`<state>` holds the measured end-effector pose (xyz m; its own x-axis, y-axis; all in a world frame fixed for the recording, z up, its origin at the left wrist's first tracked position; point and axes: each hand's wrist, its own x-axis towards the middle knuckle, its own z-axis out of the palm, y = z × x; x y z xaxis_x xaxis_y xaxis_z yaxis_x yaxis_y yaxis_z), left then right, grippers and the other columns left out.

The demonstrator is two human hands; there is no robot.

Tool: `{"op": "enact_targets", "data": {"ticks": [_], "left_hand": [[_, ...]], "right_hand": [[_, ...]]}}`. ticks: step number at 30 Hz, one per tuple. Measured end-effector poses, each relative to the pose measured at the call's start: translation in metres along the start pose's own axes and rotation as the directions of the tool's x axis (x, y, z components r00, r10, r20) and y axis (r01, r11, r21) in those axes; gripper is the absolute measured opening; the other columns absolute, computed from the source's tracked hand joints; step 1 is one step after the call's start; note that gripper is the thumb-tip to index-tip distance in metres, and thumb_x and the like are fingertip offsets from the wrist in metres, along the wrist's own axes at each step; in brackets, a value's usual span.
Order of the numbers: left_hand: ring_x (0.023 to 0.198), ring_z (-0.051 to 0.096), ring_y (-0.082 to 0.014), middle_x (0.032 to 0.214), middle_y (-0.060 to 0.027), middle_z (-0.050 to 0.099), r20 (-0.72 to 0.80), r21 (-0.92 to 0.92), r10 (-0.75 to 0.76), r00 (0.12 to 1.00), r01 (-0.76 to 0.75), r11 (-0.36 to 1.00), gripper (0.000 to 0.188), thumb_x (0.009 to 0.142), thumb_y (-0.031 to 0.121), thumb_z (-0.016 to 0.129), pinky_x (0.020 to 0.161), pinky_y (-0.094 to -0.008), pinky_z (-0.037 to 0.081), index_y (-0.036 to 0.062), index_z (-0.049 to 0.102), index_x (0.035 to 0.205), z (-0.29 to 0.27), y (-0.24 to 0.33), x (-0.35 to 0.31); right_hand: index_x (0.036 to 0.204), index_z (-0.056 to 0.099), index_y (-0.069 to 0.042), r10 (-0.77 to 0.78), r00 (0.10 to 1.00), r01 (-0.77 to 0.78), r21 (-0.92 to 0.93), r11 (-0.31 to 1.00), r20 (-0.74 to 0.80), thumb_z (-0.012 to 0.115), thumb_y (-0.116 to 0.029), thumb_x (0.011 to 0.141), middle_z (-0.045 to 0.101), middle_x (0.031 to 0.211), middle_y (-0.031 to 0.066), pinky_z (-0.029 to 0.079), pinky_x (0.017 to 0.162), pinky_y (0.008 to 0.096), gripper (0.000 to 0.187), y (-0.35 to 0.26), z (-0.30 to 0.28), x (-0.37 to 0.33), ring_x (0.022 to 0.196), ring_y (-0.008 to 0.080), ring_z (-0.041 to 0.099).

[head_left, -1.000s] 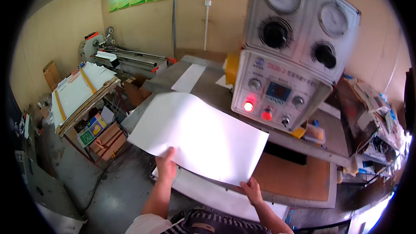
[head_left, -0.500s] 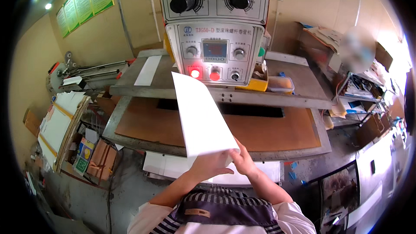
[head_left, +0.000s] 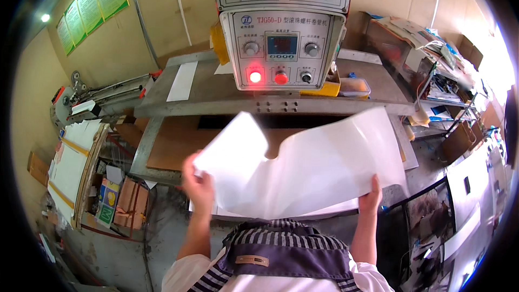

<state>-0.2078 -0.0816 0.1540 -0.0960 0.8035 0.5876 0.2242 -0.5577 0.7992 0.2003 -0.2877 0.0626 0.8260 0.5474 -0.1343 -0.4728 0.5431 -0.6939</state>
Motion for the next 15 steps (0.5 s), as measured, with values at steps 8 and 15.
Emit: {"op": "enact_targets", "data": {"ticks": [8, 15], "left_hand": [[0.085, 0.062, -0.0189, 0.094, -0.0091, 0.065, -0.045, -0.399, -0.748, 0.662, 0.675, 0.621, 0.025, 0.077, 0.005, 0.061, 0.075, -0.0308, 0.049, -0.0043, 0.065, 0.1, -0.125, -0.209, 0.014], [0.085, 0.064, -0.0212, 0.096, -0.0104, 0.067, 0.209, 0.113, -0.92, 0.333, 0.926, 0.361, 0.045, 0.081, 0.037, 0.073, 0.073, -0.0367, 0.051, -0.0033, 0.064, 0.098, -0.123, -0.272, 0.019]], "right_hand": [[0.126, 0.049, -0.001, 0.071, 0.945, -0.095, -0.062, 0.994, -0.319, 0.056, -0.012, 0.09, 0.056, 0.115, 0.0098, 0.046, 0.091, 0.0452, 0.038, 0.055, -0.145, 0.049, 0.104, 0.0276, 0.056], [0.118, 0.053, 0.001, 0.152, 0.873, -0.229, -0.113, 0.967, -0.463, 0.062, -0.001, 0.083, 0.059, 0.106, 0.0112, 0.053, 0.076, 0.0434, 0.036, 0.059, -0.193, 0.074, 0.092, 0.0286, 0.061]]}}
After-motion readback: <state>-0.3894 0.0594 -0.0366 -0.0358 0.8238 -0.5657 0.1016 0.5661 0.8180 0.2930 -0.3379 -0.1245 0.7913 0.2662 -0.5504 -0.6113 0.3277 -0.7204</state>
